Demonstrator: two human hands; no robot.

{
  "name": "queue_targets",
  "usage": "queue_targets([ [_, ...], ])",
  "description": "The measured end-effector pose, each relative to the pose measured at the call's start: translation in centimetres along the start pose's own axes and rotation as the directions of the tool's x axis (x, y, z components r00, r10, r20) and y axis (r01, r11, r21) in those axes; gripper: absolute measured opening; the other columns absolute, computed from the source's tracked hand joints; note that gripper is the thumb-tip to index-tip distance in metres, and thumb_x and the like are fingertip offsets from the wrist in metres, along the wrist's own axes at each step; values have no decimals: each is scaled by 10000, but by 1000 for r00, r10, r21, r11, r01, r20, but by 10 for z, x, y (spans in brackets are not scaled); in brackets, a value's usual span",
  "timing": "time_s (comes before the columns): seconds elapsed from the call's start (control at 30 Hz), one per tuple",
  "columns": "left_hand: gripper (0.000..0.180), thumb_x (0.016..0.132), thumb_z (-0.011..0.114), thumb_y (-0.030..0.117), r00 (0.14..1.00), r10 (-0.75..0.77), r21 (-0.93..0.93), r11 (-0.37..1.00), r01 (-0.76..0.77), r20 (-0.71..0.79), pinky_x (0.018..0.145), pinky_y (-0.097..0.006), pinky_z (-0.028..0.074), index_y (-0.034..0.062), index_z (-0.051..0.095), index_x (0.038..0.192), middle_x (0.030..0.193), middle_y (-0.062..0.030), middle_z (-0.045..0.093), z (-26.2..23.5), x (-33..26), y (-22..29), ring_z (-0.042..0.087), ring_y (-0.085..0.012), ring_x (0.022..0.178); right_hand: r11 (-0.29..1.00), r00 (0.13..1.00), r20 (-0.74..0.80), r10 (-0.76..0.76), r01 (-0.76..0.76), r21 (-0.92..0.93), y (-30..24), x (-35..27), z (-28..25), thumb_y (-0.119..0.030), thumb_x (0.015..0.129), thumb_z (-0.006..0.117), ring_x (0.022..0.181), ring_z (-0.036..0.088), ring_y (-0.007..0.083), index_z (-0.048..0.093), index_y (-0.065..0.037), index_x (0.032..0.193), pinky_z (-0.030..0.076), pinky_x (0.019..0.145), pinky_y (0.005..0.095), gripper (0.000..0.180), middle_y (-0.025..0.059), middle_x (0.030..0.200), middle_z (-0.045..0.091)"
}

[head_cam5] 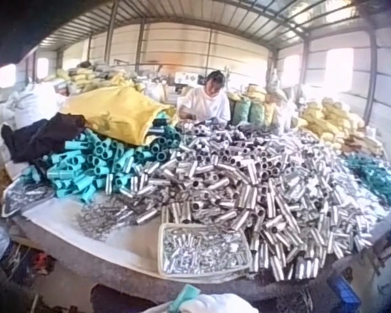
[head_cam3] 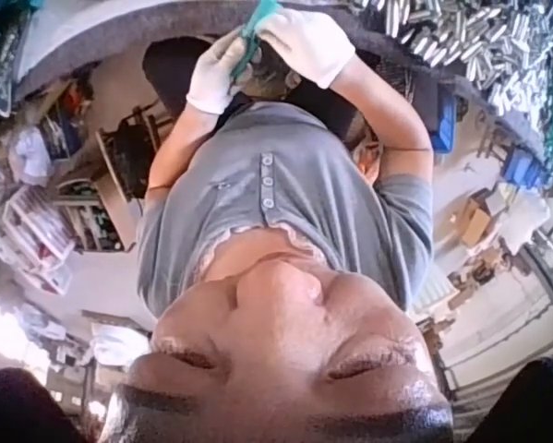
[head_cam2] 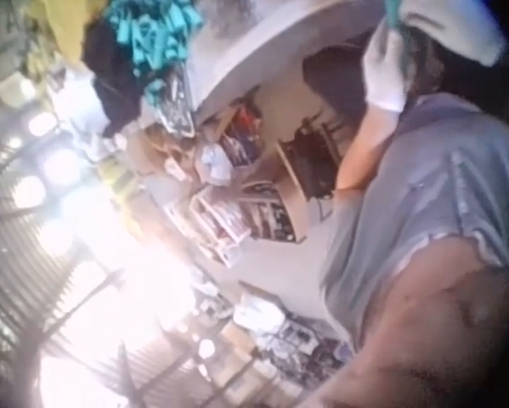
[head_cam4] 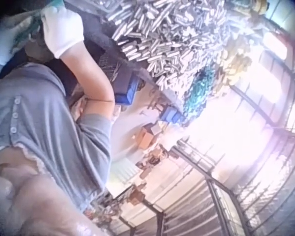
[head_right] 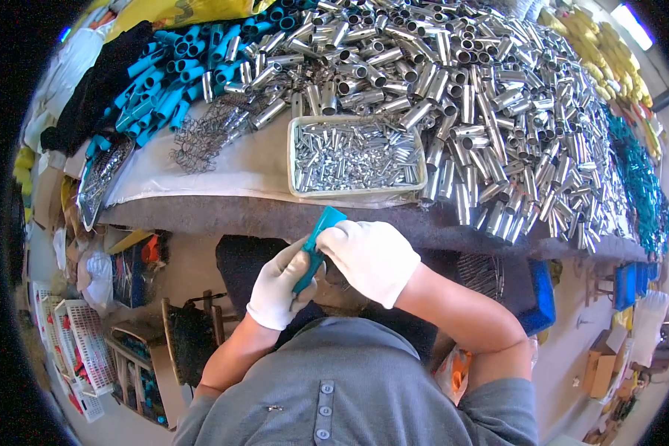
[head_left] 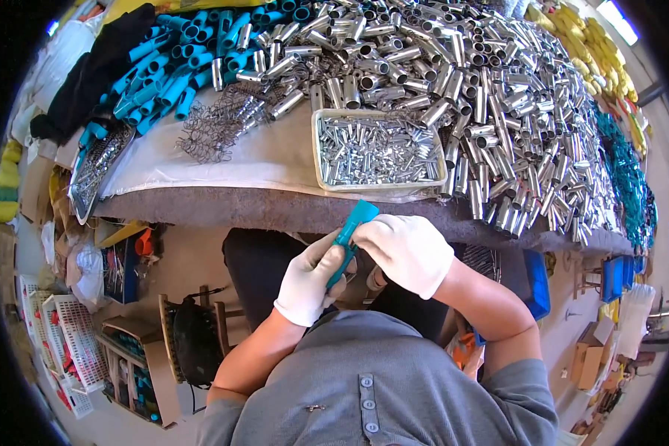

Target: Assembling small metal tubes with pins and plastic sleeves at a factory workstation.

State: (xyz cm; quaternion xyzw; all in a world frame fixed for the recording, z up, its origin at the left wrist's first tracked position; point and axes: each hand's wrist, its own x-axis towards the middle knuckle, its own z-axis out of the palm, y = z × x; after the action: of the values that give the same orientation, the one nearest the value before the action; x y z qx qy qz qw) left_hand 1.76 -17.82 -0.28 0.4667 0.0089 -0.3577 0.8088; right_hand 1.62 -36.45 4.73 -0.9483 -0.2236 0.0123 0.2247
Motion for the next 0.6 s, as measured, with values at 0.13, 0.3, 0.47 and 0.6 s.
queue_targets([
  [0.13,510,944,512,326,995,34,-3,999,-35,-97,369,-174,255,0,421,1325,726,-2,503,5,0,-5,382,-50,449,962,989,-91,-119,92,-257,-16,-10,15,-153,690,618,748,614,259,544,-50,1014,499,639,364,348,87,837,595],
  [0.3,487,951,504,314,988,37,68,997,-28,-148,383,-183,275,18,426,1330,692,11,472,5,0,-10,388,-53,455,985,986,-140,-90,68,-159,-9,-14,31,-114,695,618,761,618,240,553,-46,1013,503,653,348,332,84,863,598],
  [0.47,391,966,480,248,976,140,243,965,-97,-166,385,-177,293,67,471,1313,786,-12,551,4,4,-20,403,-41,473,999,943,-330,45,-51,-11,-10,-14,45,-61,764,598,721,622,285,571,-62,927,499,629,380,165,99,810,613],
  [0.6,385,963,489,246,988,-73,-122,991,56,-139,385,-173,305,70,479,1305,800,-18,559,4,11,-19,415,-45,465,994,935,-343,95,-71,81,-4,-16,47,-67,786,601,714,620,311,596,-42,904,503,636,384,121,119,794,614],
])
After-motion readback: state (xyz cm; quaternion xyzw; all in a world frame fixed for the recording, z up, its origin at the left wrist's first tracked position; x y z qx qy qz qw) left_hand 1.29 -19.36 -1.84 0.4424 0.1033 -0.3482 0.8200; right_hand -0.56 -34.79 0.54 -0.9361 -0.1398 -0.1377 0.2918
